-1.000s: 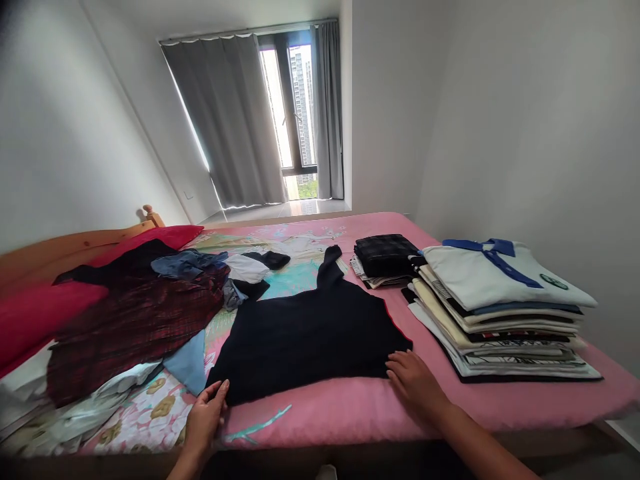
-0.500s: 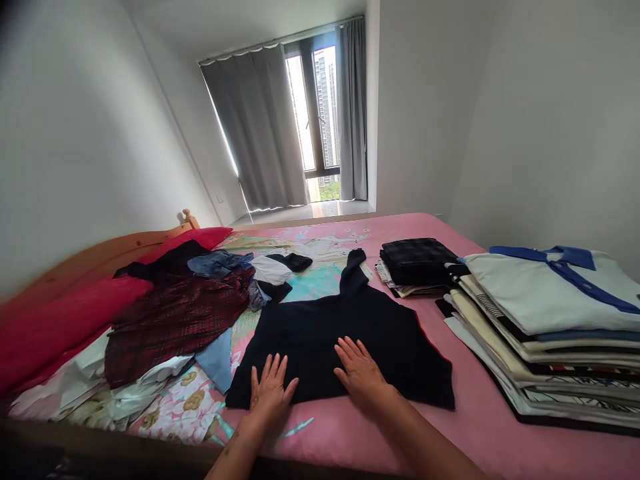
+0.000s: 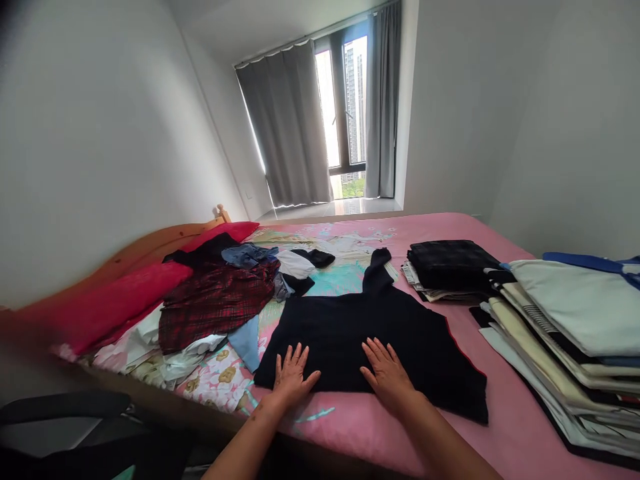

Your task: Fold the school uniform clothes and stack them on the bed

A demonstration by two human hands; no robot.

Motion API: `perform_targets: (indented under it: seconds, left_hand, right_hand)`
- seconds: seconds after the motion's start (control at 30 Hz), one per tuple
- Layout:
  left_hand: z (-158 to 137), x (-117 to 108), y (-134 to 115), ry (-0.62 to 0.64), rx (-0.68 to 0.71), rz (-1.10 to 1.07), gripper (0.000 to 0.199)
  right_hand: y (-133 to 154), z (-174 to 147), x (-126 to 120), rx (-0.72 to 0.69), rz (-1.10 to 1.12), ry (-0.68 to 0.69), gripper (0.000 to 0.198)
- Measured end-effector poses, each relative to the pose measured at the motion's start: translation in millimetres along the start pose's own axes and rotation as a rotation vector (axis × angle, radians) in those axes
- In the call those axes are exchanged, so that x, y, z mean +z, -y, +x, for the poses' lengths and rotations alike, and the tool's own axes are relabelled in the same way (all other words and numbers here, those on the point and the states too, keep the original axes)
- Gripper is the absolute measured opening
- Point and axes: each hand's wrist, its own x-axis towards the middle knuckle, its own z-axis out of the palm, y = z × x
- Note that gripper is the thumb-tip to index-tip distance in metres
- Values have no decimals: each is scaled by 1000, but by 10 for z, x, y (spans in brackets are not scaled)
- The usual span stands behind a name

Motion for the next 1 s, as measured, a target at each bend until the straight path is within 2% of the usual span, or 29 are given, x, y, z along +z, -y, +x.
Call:
perform_targets:
  seconds: [0.1, 0.2, 0.3, 0.4, 0.57, 0.77, 0.87, 1.0]
  left_hand:
    - [-170, -26, 206, -69, 133, 25, 71]
    - [-314, 54, 533, -181, 278, 127, 74]
    - [-291, 147, 809, -266, 344, 198, 71]
    - [-160, 172, 895, -250, 389, 215, 70]
    - [-54, 94, 797, -186, 341, 211, 75]
    - [-92, 85, 760, -230, 282, 174, 72]
    - [-68, 104, 754, -247, 277, 179, 73]
    - [-19, 34, 684, -212, 246, 173, 75]
  right_hand:
    - [-93, -314, -131, -44, -19, -53, 56]
    - [-367, -791, -288, -105, -144, -96, 73]
    - [-701, -1199, -476, -87, -295, -126, 85]
    - [-927, -1370, -638, -55, -390, -145, 85]
    - [-947, -1228, -659, -91, -404, -112, 91]
    - [-931, -940, -379, -104, -314, -159, 89]
    - [-990, -845, -288, -93, -303, -134, 85]
    - [-1083, -770, -376, -83, -271, -86, 74]
